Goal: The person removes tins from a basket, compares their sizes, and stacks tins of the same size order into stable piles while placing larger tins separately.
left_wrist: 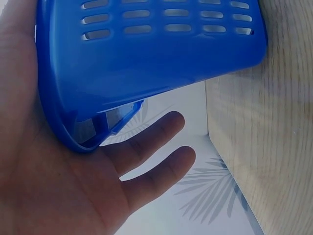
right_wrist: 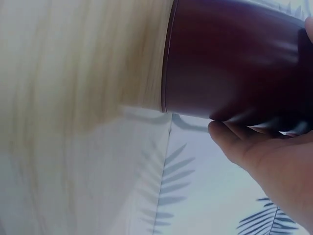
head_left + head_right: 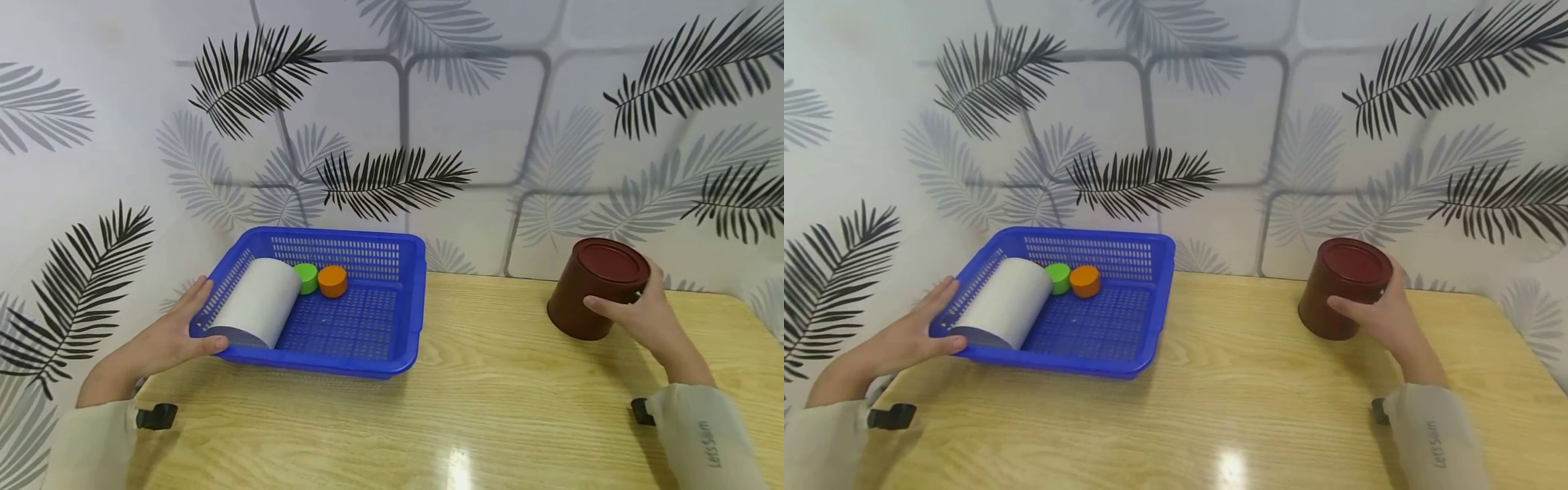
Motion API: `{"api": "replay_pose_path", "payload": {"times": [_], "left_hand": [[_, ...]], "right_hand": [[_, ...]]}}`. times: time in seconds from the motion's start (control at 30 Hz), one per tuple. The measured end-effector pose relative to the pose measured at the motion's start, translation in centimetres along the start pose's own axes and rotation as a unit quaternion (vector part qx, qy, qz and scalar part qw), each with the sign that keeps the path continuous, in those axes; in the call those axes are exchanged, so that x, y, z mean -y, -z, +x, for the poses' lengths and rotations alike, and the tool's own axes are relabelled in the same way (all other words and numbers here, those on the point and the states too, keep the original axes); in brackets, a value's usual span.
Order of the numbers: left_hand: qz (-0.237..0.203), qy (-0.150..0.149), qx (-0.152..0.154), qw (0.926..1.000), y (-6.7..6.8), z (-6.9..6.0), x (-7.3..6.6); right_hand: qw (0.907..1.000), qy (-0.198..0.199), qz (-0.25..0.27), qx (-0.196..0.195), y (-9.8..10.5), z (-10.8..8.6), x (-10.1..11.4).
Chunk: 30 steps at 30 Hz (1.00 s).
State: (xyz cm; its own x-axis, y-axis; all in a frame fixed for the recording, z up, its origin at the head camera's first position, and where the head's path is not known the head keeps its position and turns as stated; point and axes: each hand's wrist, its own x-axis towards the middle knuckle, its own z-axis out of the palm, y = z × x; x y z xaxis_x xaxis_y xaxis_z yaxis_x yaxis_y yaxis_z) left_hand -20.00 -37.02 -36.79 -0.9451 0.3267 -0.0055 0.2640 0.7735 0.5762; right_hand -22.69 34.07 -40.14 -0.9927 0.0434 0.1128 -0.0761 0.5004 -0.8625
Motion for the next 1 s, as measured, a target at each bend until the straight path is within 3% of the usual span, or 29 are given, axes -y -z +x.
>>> {"api": "replay_pose_path", "payload": {"times": [0.37,0.63,0.7,0.8,1.0], "left_hand": [[-0.011,0.015,0.006,0.9998,0.2,-0.2,-0.1],[-0.005,0.015,0.001,0.9999,0.2,-0.4,0.0],[-0.003,0.012,-0.001,0.9999,0.1,-0.3,0.0],[0.004,0.008,-0.003,1.0000,0.0,-0.2,-0.1],[0.008,0.003,-0.006,0.9999,0.0,0.0,-0.2]], "right_hand": [[0.9998,-0.012,-0.016,-0.004,2.1,-0.4,-0.9],[0.9996,-0.017,-0.021,0.006,2.8,-1.0,-0.2],[0.9993,-0.023,-0.022,-0.017,3.1,-1.2,0.4],[0.9955,-0.025,-0.034,-0.085,3.0,-1.6,1.9],[0.9688,-0.031,-0.053,-0.240,1.2,-2.8,7.4]]}}
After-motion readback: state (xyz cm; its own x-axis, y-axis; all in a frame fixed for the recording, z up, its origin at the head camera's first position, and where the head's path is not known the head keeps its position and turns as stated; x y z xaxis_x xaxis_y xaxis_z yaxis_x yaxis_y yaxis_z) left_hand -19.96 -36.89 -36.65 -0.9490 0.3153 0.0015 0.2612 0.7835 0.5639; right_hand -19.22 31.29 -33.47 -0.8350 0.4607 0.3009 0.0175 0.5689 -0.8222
